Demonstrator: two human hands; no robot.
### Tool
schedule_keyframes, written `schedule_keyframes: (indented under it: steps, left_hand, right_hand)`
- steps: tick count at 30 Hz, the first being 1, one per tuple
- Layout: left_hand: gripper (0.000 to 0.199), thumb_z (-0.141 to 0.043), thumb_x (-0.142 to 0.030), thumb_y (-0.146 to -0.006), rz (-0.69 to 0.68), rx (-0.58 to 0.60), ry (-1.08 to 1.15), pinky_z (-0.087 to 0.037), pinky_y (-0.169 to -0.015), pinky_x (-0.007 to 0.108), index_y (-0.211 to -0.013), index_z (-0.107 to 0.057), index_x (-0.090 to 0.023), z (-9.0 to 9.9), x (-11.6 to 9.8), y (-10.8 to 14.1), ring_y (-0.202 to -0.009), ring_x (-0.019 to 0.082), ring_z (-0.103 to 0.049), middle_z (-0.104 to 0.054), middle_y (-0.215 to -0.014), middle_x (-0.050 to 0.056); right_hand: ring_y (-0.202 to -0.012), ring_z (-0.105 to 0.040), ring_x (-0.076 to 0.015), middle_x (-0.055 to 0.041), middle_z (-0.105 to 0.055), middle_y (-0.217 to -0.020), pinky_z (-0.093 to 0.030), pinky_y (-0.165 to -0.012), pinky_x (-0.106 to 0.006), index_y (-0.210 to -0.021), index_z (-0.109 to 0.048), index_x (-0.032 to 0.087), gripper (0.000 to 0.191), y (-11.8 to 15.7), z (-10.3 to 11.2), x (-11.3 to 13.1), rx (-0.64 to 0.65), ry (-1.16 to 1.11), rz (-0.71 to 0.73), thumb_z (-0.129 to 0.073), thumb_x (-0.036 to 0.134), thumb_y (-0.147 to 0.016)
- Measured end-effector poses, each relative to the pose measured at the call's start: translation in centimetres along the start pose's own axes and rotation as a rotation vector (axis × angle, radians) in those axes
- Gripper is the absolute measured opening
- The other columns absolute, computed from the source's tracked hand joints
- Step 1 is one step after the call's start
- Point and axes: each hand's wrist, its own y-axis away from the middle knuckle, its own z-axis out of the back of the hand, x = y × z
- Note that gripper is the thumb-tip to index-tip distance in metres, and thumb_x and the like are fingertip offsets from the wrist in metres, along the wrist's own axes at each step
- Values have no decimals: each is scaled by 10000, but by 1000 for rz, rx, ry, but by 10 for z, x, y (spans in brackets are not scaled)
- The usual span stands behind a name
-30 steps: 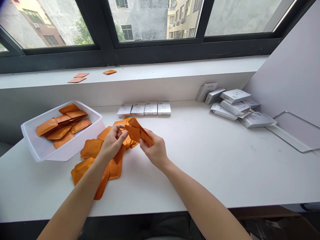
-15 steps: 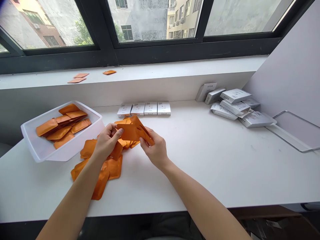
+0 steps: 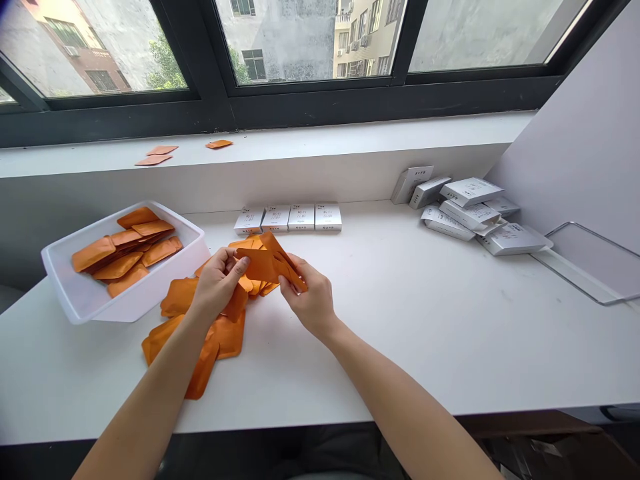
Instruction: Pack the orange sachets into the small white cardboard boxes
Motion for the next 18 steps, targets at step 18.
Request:
schedule_keyframes:
  steps: [18]
  left_hand:
    - [240,-530,-457,-863,-45,49,-95,-334,-544,229,-920,-570,-228,-10,-6,8,-562,115,-361,-358,-638,-45]
  right_hand:
    - [-845,-639,-188,-25,-684,-984,-536,-753,-318,-1126,-604,253,302,1,-2,1,57,-83,-79,-593,265,-824]
